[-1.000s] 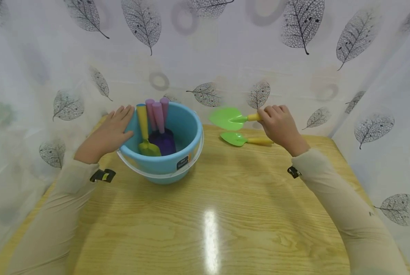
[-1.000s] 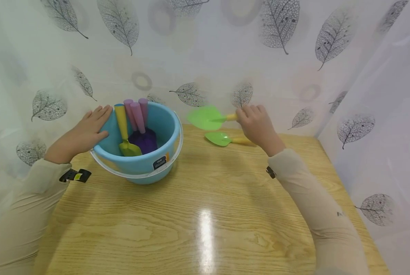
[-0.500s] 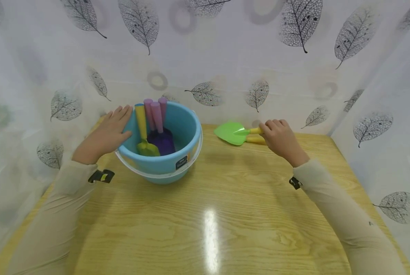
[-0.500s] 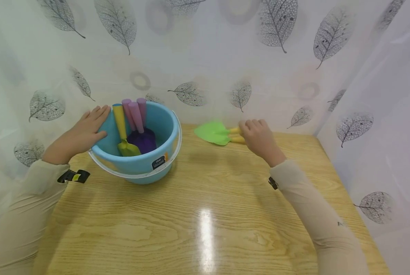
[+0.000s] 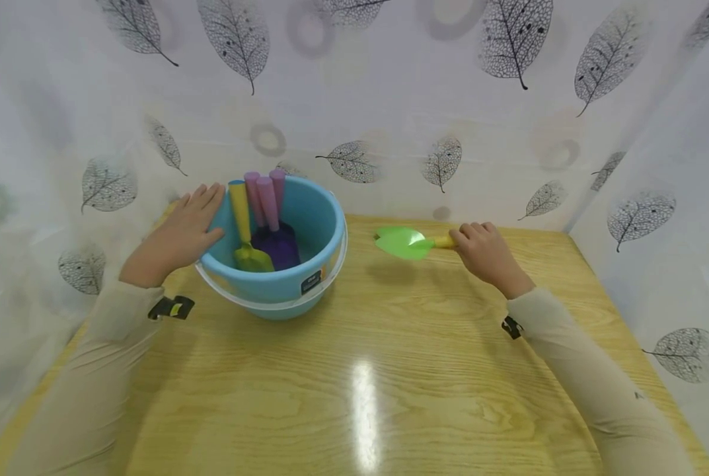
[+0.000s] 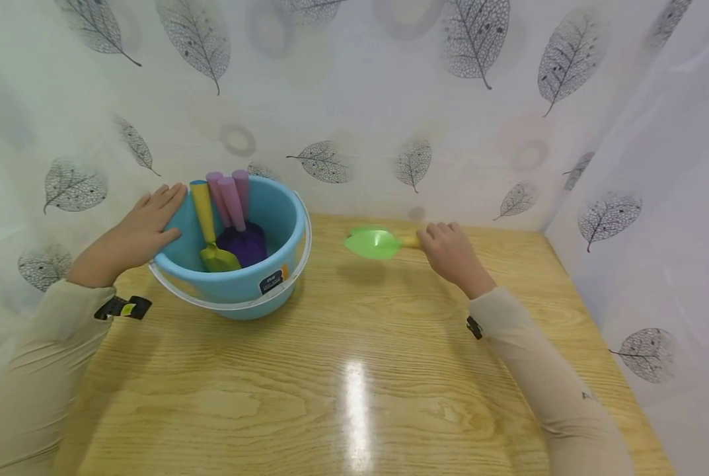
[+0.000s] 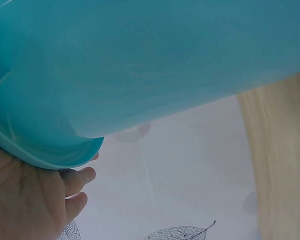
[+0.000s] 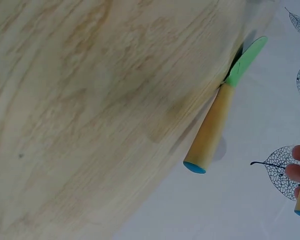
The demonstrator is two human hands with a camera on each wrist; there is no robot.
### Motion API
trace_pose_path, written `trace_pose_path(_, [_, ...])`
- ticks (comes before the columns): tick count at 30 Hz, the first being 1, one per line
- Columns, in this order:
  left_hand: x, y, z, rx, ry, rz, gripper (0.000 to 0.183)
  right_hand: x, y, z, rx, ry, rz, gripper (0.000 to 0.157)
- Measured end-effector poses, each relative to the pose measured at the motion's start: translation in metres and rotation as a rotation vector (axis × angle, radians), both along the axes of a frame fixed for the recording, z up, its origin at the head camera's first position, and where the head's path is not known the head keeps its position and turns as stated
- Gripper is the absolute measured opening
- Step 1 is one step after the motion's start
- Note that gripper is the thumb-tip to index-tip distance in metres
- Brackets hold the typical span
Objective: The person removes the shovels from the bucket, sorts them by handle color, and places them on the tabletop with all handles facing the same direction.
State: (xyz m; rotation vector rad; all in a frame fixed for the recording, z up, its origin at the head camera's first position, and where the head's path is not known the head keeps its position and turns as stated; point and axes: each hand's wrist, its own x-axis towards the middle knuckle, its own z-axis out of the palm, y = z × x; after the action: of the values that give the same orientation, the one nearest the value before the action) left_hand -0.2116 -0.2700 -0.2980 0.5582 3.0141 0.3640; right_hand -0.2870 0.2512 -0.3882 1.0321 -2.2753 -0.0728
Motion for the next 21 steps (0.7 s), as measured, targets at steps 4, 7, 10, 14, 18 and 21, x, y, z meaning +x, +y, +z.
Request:
trace_pose_path(4, [0.001, 0.000, 0.001, -0.001, -0.005, 0.001, 0.069, 0.000, 0.004, -0.006, 0.016, -0.002, -0.004, 0.020])
trace_pose_path(7, [0.001, 0.000, 0.000, 0.000, -0.004, -0.001, 0.069, 0.000, 0.005, -0.009, 0.030, -0.001, -0.005, 0.020])
trace_pose_path(10, [0.001, 0.001, 0.000, 0.004, 0.002, -0.001, 0.068, 0.001, 0.006, -0.011, 0.036, -0.012, -0.002, 0.019])
trace_pose_path(14, [0.001, 0.001, 0.001, 0.002, 0.002, 0.004, 0.069, 0.001, 0.007, -0.015, 0.055, -0.031, -0.003, 0.020])
trace_pose_path(18, [0.001, 0.000, 0.001, 0.006, -0.002, 0.000, 0.068, 0.002, 0.007, -0.018, 0.067, -0.062, -0.015, 0.020])
trace_pose_path(21, [0.002, 0.000, 0.001, 0.010, -0.004, 0.001, 0.068, 0.002, 0.007, -0.020, 0.070, -0.078, -0.025, 0.020])
